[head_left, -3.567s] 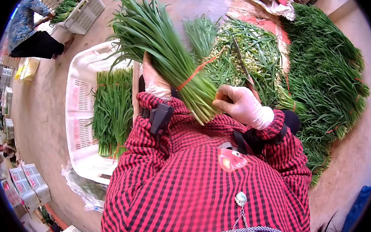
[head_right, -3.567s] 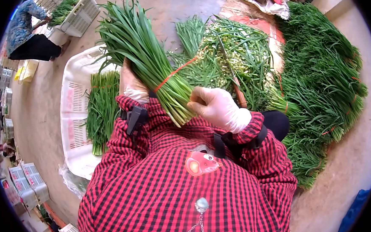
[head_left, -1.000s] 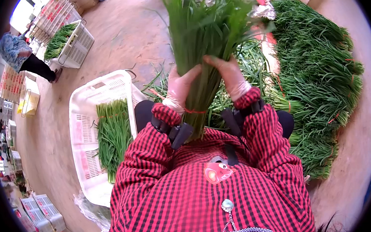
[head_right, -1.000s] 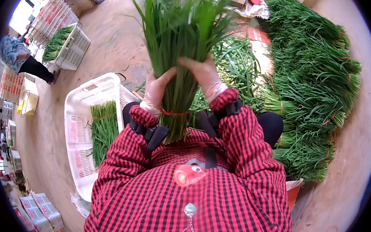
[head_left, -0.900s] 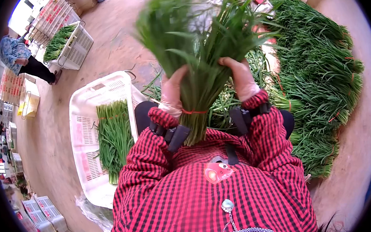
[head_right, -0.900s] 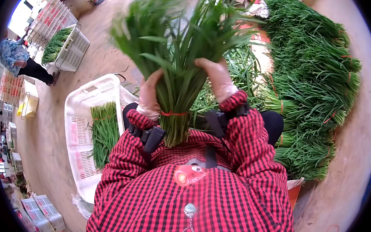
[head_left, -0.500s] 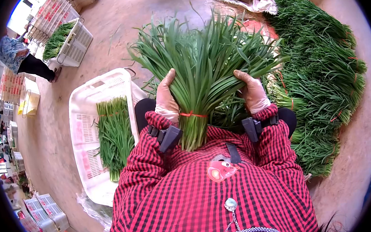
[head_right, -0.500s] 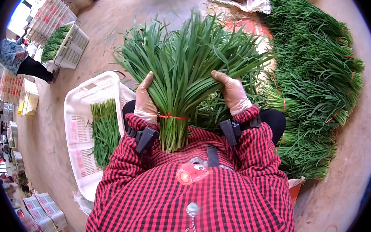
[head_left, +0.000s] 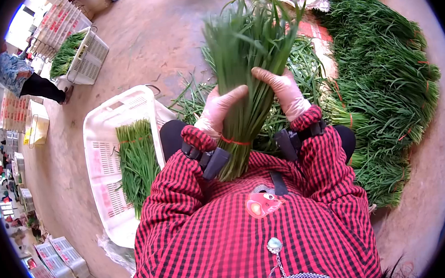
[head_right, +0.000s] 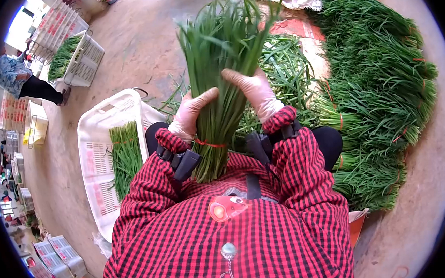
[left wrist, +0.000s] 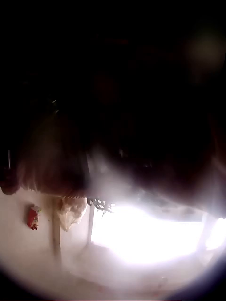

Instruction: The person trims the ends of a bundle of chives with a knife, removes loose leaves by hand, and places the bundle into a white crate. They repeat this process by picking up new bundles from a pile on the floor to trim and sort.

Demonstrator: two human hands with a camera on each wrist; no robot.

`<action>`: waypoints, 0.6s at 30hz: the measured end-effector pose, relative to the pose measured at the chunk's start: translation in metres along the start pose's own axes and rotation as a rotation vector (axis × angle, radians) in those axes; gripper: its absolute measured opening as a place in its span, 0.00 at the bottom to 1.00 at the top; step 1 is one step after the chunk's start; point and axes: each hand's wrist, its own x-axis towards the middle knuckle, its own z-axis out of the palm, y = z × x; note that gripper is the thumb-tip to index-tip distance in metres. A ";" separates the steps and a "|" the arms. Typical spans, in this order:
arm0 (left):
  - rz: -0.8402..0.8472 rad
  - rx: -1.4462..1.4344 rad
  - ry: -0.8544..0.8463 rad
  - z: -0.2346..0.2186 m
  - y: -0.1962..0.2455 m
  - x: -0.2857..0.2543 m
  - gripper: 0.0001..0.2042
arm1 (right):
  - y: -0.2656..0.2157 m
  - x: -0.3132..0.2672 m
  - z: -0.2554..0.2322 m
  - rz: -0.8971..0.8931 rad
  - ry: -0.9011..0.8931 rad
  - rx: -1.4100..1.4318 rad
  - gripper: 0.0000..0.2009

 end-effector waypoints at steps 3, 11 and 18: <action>-0.025 -0.049 0.166 -0.013 -0.001 0.002 0.20 | 0.028 0.007 -0.022 0.046 0.099 0.116 0.27; 0.167 -0.044 0.393 -0.042 0.006 0.007 0.14 | 0.012 -0.039 -0.020 0.135 0.012 -0.224 0.13; 0.308 0.037 0.321 -0.026 0.010 -0.002 0.15 | 0.027 -0.038 0.039 -0.210 -0.096 -0.534 0.15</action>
